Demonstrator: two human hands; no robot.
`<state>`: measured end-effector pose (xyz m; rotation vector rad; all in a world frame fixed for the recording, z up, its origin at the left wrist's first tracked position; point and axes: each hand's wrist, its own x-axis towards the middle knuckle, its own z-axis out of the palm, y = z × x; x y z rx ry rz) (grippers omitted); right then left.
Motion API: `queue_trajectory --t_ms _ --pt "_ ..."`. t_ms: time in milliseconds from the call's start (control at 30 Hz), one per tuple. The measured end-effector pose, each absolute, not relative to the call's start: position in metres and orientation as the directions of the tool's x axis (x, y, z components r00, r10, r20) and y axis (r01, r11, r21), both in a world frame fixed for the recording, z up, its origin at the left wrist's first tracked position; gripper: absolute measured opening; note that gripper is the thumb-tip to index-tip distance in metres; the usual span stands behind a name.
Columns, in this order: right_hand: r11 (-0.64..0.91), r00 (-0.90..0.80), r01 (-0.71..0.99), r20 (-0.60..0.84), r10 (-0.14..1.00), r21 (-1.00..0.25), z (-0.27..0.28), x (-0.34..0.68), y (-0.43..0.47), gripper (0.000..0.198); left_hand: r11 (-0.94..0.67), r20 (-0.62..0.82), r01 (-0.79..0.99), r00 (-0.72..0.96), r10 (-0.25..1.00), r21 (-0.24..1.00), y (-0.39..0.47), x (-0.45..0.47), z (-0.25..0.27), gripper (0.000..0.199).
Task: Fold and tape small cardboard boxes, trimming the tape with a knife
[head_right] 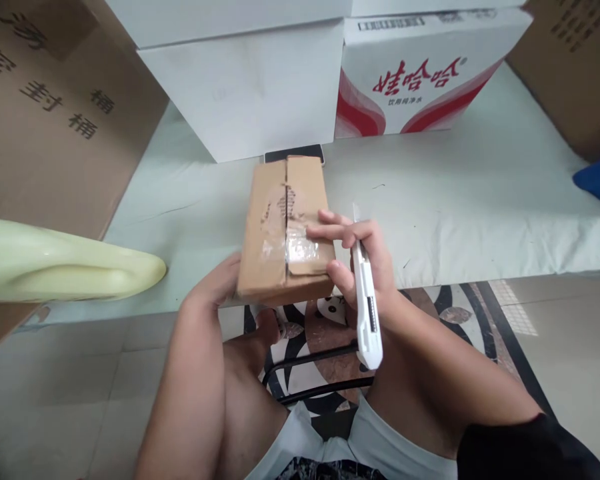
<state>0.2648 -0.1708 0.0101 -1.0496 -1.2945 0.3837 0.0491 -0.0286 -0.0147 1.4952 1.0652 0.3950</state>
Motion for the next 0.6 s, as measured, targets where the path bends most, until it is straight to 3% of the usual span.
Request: queue_trajectory --t_ms 67,133,200,267,367,500,600 --pt "0.493 0.243 0.315 0.571 0.784 -0.811 0.011 0.267 -0.170 0.021 0.026 -0.194 0.350 0.456 0.869 0.936 -0.026 0.052 -0.016 0.052" --pt "0.469 0.199 0.336 0.548 0.812 -0.817 0.013 0.268 -0.170 0.020 -0.148 0.070 0.188 0.367 0.928 0.971 -0.028 0.056 -0.016 0.057" --pt "0.458 0.177 0.354 0.539 0.823 -0.816 0.014 0.270 -0.171 0.018 -0.404 0.361 0.047 0.361 0.860 0.914 -0.035 0.063 -0.014 0.054" --pt "0.461 0.173 0.365 0.545 0.821 -0.809 0.015 0.271 -0.170 0.019 -0.626 0.553 0.017 0.453 0.700 0.779 -0.046 0.070 -0.012 0.047" --pt "0.475 0.211 0.397 0.582 0.785 -0.785 0.019 0.271 -0.169 0.021 -0.771 0.623 0.048 0.559 0.548 0.635 -0.059 0.081 -0.009 0.040" --pt "0.555 0.410 0.413 0.691 0.595 -0.722 0.040 0.262 -0.171 0.030 -0.768 0.637 0.028 0.540 0.551 0.640 -0.067 0.090 -0.011 0.039" --pt "0.521 0.380 0.242 0.574 0.725 -0.819 0.055 0.255 -0.178 0.027 -0.747 0.632 0.047 0.498 0.593 0.663 -0.072 0.095 -0.012 0.039"
